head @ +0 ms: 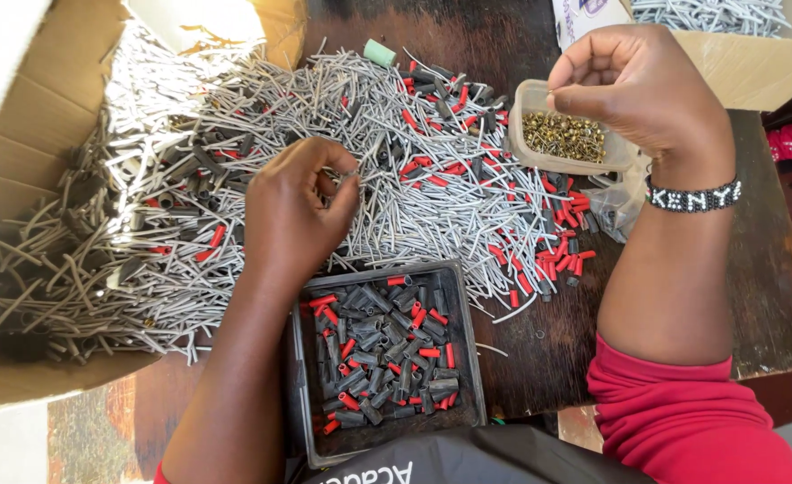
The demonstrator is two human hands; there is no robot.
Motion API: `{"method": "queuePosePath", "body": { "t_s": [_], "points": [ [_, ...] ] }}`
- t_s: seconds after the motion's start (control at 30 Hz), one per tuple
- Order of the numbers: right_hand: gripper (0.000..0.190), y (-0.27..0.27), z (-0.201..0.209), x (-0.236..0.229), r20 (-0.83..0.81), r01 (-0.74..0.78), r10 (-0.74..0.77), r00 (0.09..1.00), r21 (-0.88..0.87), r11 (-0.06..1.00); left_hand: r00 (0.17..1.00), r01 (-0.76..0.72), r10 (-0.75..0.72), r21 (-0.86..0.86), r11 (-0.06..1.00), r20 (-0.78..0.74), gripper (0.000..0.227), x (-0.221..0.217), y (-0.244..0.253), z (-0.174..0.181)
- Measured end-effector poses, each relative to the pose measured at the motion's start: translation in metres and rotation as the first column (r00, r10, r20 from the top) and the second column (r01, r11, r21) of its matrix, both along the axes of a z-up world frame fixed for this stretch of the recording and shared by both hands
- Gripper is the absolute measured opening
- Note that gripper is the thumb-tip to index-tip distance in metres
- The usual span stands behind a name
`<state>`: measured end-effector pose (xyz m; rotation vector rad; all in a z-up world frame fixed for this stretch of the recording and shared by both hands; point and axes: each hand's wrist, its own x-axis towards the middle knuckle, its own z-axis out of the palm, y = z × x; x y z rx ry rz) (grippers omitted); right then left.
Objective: The person picks up a wire and a red plastic connector from a pile on a table. They insert the wire into the connector and then place the assembled piece into a black container. This process is repeated continuously throughout the video.
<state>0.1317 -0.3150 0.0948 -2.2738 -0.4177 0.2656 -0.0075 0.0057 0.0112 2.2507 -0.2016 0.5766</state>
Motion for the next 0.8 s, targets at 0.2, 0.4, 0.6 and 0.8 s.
{"method": "queuePosePath", "body": {
  "t_s": [0.2,0.4,0.6,0.8],
  "points": [
    [0.015,-0.023,-0.008,0.002,0.108,0.126,-0.108,0.988,-0.173,0.977,0.999,0.005,-0.011,-0.168,0.986,-0.030,0.008,-0.002,-0.005,0.009],
    [0.011,0.024,-0.002,-0.021,0.316,0.057,-0.035,0.948,-0.060,0.997,0.991,-0.051,-0.026,-0.559,0.827,-0.128,0.007,-0.002,-0.010,0.012],
    [0.030,0.122,-0.014,-0.070,0.236,-0.326,0.313,0.920,0.016,0.945,0.959,-0.036,-0.204,-0.798,0.602,-0.198,0.013,0.002,-0.008,0.005],
    [0.025,0.138,-0.028,-0.079,0.229,-0.348,0.341,0.912,-0.007,0.937,0.955,-0.082,-0.192,-0.825,0.559,-0.225,0.019,0.002,-0.011,0.002]
  ]
}}
